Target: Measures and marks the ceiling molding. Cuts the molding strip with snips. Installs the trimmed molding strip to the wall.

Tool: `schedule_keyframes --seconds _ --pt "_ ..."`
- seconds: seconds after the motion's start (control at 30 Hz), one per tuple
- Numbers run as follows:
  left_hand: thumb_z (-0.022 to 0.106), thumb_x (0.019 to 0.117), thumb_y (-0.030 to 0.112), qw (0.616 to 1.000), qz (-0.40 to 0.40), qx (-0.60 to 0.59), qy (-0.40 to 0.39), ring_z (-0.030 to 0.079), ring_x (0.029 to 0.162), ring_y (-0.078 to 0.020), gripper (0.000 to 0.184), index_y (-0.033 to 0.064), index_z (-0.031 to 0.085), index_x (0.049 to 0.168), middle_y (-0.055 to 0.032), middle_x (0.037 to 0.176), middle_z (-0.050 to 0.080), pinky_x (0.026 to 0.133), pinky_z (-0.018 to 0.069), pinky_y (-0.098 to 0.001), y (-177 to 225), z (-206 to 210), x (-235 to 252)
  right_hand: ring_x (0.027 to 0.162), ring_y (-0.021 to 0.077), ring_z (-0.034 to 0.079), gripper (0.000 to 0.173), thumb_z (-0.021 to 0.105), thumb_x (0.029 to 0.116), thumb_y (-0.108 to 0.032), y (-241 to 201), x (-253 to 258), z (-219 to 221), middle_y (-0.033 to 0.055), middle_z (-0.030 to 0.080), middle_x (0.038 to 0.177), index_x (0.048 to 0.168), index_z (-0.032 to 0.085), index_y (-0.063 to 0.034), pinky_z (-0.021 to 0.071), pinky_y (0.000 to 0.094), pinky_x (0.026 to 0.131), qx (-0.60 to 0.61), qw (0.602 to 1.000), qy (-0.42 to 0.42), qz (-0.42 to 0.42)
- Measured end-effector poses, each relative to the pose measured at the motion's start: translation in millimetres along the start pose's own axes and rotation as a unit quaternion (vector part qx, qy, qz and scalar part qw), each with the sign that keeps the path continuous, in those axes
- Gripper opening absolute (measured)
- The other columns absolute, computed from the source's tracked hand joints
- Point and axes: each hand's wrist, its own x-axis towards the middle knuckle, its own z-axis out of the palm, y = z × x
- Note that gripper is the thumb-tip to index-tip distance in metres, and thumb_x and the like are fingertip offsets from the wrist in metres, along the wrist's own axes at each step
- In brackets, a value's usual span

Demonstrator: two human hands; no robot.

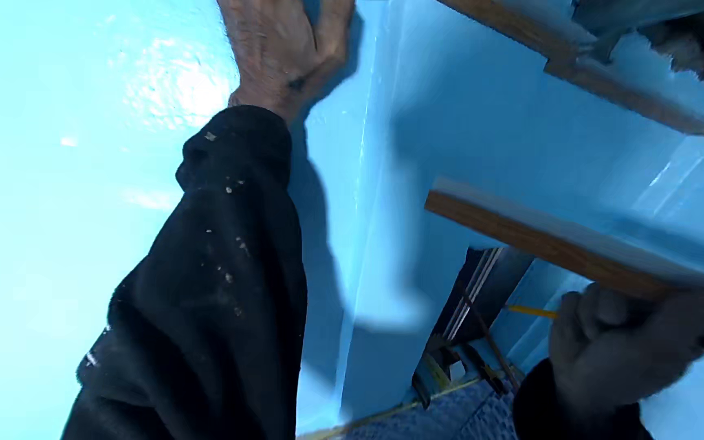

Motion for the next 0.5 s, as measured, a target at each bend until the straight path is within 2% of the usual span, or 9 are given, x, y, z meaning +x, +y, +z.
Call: schedule_keyframes --seconds 0.1,0.17,0.2,0.23,0.27,0.3,0.33,0.4,0.5 --pt "0.058 0.0990 0.031 0.996 -0.010 0.027 0.081 0.063 0.111 -0.0409 0.038 -0.0039 0.068 0.110 -0.0264 0.111 0.068 0.097 0.0454 -0.0542 3 -6 -37 0.037 0.0023 0.043 0.040 0.037 0.1111 -0.041 -1 -39 -16 -0.0071 0.049 0.052 0.086 0.056 -0.0162 0.0410 0.0179 0.036 0.004 0.990 0.083 0.112" --pt "0.058 0.1006 0.029 0.993 -0.029 -0.014 0.112 0.036 0.145 -0.0458 0.057 -0.0085 0.051 0.143 -0.0345 0.150 0.043 0.121 0.0278 -0.0581 37 -20 -102 0.037 0.0016 0.041 0.044 0.032 0.1121 -0.040 -1 -65 -25 -0.0070 0.050 0.053 0.085 0.057 -0.0163 0.0404 0.0169 0.036 0.025 0.973 0.124 0.191" --pt "0.057 0.1020 0.026 0.992 -0.080 -0.055 0.084 0.028 0.152 -0.0396 0.061 -0.0066 0.041 0.151 -0.0295 0.160 0.033 0.124 0.0254 -0.0534 70 -29 -152 0.037 0.0010 0.040 0.045 0.031 0.1122 -0.041 -1 -79 -29 -0.0074 0.049 0.053 0.085 0.057 -0.0165 0.0401 0.0161 0.036 0.038 0.962 0.142 0.232" --pt "0.055 0.1048 0.024 0.979 -0.167 -0.113 0.032 0.029 0.153 -0.0269 0.061 -0.0007 0.034 0.156 -0.0171 0.165 0.030 0.126 0.0287 -0.0443 110 -35 -210 0.037 0.0010 0.039 0.047 0.030 0.1122 -0.042 -3 -92 -33 -0.0074 0.048 0.053 0.083 0.056 -0.0161 0.0393 0.0158 0.036 0.048 0.947 0.161 0.275" --pt "0.053 0.1062 0.024 0.947 -0.259 -0.191 -0.019 0.037 0.149 -0.0191 0.058 0.0035 0.034 0.156 -0.0089 0.162 0.037 0.122 0.0357 -0.0394 148 -37 -263 0.036 0.0012 0.040 0.050 0.027 0.1124 -0.043 -4 -105 -36 -0.0071 0.047 0.052 0.082 0.055 -0.0153 0.0397 0.0157 0.036 0.056 0.930 0.177 0.317" --pt "0.053 0.1061 0.027 0.897 -0.347 -0.263 -0.072 0.048 0.140 -0.0181 0.056 0.0020 0.037 0.154 -0.0090 0.154 0.048 0.115 0.0435 -0.0384 180 -37 -305 0.035 0.0013 0.040 0.052 0.025 0.1125 -0.043 -5 -119 -39 -0.0068 0.048 0.052 0.081 0.054 -0.0148 0.0398 0.0153 0.035 0.061 0.914 0.187 0.356" --pt "0.052 0.1046 0.028 0.845 -0.413 -0.318 -0.116 0.058 0.130 -0.0222 0.058 -0.0058 0.040 0.150 -0.0160 0.143 0.058 0.108 0.0496 -0.0400 206 -37 -335 0.035 0.0013 0.040 0.052 0.025 0.1126 -0.043 -7 -132 -41 -0.0069 0.048 0.052 0.081 0.054 -0.0149 0.0400 0.0151 0.035 0.063 0.898 0.190 0.391" --pt "0.049 0.1039 0.035 0.766 -0.471 -0.398 -0.181 0.061 0.125 -0.0251 0.067 -0.0157 0.038 0.147 -0.0239 0.134 0.062 0.105 0.0513 -0.0410 245 -42 -371 0.035 0.0015 0.041 0.053 0.027 0.1119 -0.046 -12 -164 -48 -0.0070 0.048 0.051 0.078 0.055 -0.0155 0.0403 0.0160 0.035 0.070 0.870 0.185 0.452" --pt "0.049 0.1073 0.021 0.687 -0.546 -0.460 -0.133 0.067 0.112 -0.0148 0.043 -0.0142 0.052 0.131 -0.0147 0.120 0.068 0.102 0.0556 -0.0356 290 -53 -402 0.036 0.0016 0.041 0.049 0.030 0.1113 -0.046 -30 -223 -68 -0.0082 0.046 0.050 0.081 0.056 -0.0171 0.0396 0.0172 0.037 0.058 0.820 0.150 0.549"
